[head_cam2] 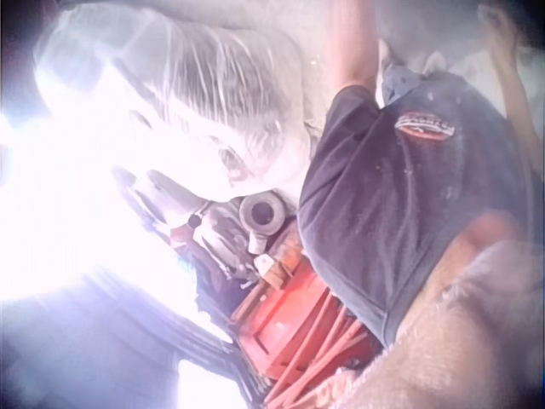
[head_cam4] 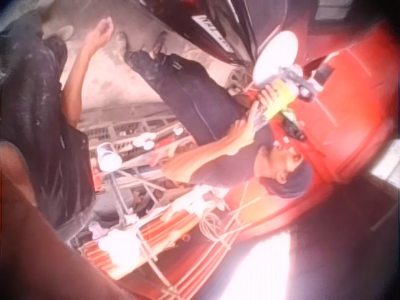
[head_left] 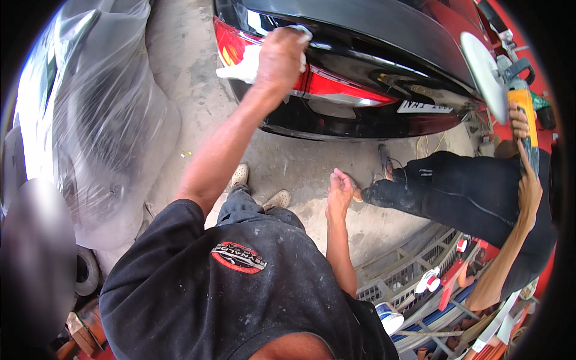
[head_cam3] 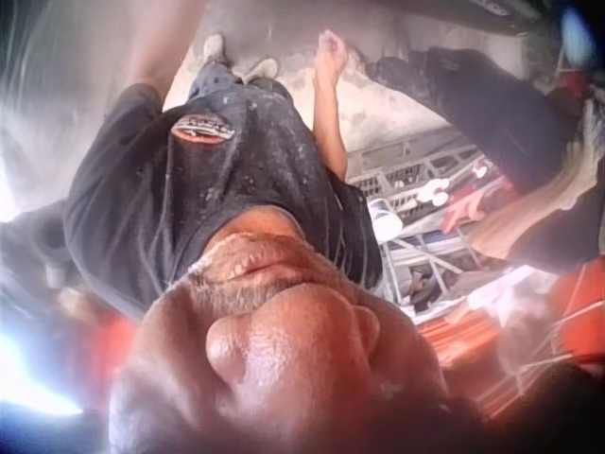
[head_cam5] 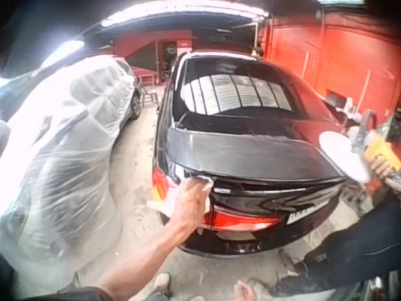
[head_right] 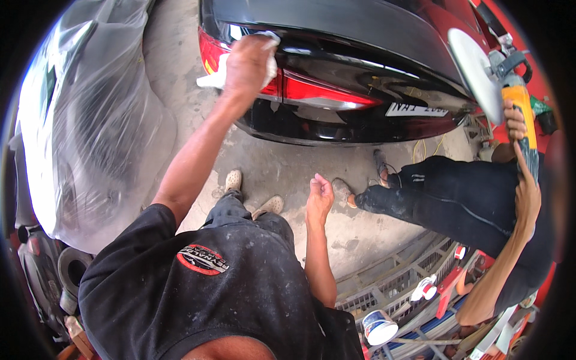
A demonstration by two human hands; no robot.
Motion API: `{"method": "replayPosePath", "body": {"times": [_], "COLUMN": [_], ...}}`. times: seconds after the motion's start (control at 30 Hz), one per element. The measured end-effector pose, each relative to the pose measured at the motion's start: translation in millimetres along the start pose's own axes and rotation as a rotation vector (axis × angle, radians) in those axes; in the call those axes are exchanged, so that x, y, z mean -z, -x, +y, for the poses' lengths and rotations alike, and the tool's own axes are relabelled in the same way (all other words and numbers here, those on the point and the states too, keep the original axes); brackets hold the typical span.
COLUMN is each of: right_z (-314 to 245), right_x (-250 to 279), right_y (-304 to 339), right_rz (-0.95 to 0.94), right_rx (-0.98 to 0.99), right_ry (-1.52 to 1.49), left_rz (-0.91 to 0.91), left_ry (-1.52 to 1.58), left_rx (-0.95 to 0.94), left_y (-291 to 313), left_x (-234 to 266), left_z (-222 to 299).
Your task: The person wipes the rear bumper and taillight area of a black car with a white cloth. Another person uses a polishing machine on the trunk while the recorder continues to wipe the rear bumper and license plate area.
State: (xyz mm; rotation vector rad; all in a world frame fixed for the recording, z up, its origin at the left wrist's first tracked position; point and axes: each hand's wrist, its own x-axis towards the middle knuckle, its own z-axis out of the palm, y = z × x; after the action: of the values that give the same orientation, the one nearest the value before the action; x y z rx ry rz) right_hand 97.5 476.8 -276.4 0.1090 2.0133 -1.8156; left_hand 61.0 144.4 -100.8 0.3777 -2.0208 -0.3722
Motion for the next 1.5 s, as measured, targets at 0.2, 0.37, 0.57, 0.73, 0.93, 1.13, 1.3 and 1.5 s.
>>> {"method": "replayPosePath", "body": {"times": [0.2, 0.37, 0.57, 0.73, 0.93, 1.13, 1.3, 1.5], "right_z": [-13, -15, 1, 7, 3, 16, 3, 23], "right_x": [-5, -4, 6, 9, 8, 22, 1, -4], "right_y": [-5, 0, 4, 5, -4, -10, -8, -13], "right_rz": [-0.044, -0.030, -0.023, -0.029, -0.039, -0.009, -0.035, -0.050], "right_rx": [0.010, 0.016, 0.021, 0.025, 0.070, 0.023, 0.054, 0.088], "right_ry": [0.038, 0.024, 0.030, 0.033, 0.083, 0.059, 0.097, 0.136], "left_rz": [0.118, 0.107, 0.122, 0.110, 0.105, 0.109, 0.032, 0.044], "left_ry": [0.001, 0.039, -0.008, -0.020, 0.013, -0.045, -0.041, 0.024], "left_rx": [0.216, 0.150, 0.198, 0.169, 0.177, 0.286, 0.343, 0.255], "left_y": [-16, 1, -18, -3, -25, -17, -37, -12], "left_x": [-17, -21, -16, -17, -17, -32, -29, -25], "left_z": [14, 39, -9, 26, -12, 13, -14, 22]}}
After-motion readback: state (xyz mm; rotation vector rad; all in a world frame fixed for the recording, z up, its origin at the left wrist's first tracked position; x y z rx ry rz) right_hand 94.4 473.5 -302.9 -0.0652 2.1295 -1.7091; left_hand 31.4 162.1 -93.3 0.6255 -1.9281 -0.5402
